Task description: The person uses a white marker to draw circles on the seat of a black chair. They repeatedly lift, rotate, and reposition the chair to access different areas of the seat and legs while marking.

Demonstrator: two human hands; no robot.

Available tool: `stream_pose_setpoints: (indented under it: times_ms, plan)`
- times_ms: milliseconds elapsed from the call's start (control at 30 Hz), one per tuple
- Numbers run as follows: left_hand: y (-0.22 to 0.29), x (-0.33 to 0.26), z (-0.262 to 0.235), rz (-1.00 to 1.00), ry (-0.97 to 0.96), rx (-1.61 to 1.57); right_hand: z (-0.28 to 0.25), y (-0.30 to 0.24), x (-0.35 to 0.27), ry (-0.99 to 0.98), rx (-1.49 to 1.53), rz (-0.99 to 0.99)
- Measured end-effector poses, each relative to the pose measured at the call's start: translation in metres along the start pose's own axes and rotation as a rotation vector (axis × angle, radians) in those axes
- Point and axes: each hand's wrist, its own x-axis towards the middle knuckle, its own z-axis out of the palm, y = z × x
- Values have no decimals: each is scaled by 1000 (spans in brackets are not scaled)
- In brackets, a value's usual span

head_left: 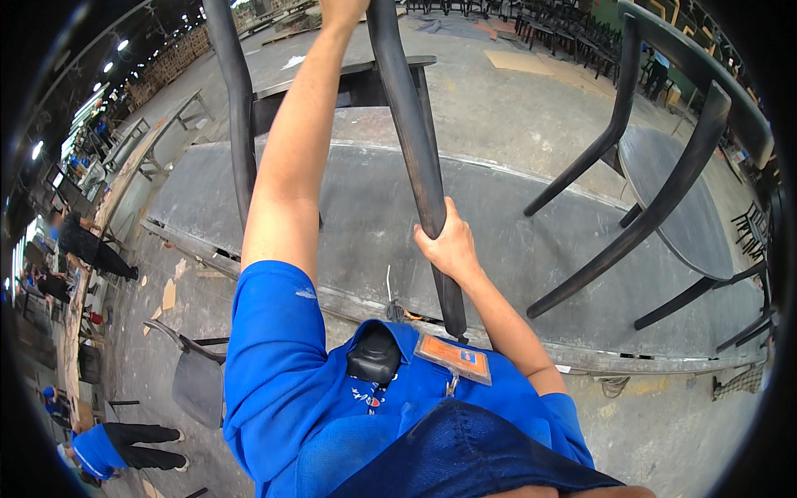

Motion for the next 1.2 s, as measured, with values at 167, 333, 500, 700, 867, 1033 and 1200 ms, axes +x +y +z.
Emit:
stream_pose_setpoints:
  times_ms: [167, 333, 500, 700, 867, 1033, 1200]
  plan:
    - [18, -47, -25, -171, -176, 24, 1, -2, 5, -11, 15, 20]
    - [31, -78, -53, -150, -361, 135, 4, -1, 11, -25, 9, 45]
    - [27, -82, -55, -371, -350, 6, 8, -2, 12, 8, 8, 33]
    - [12, -63, -36, -365, -132, -54, 8, -7, 9, -20, 4, 68]
    - [21, -75, -36, -86, -168, 301, 9, -12, 10, 13, 28, 63]
    - [32, -105, -64, 112, -250, 418, 5, -12, 15, -71, 46, 89]
    - [-10, -93, -162, 153, 68, 726, 12, -12, 19, -3, 49, 37]
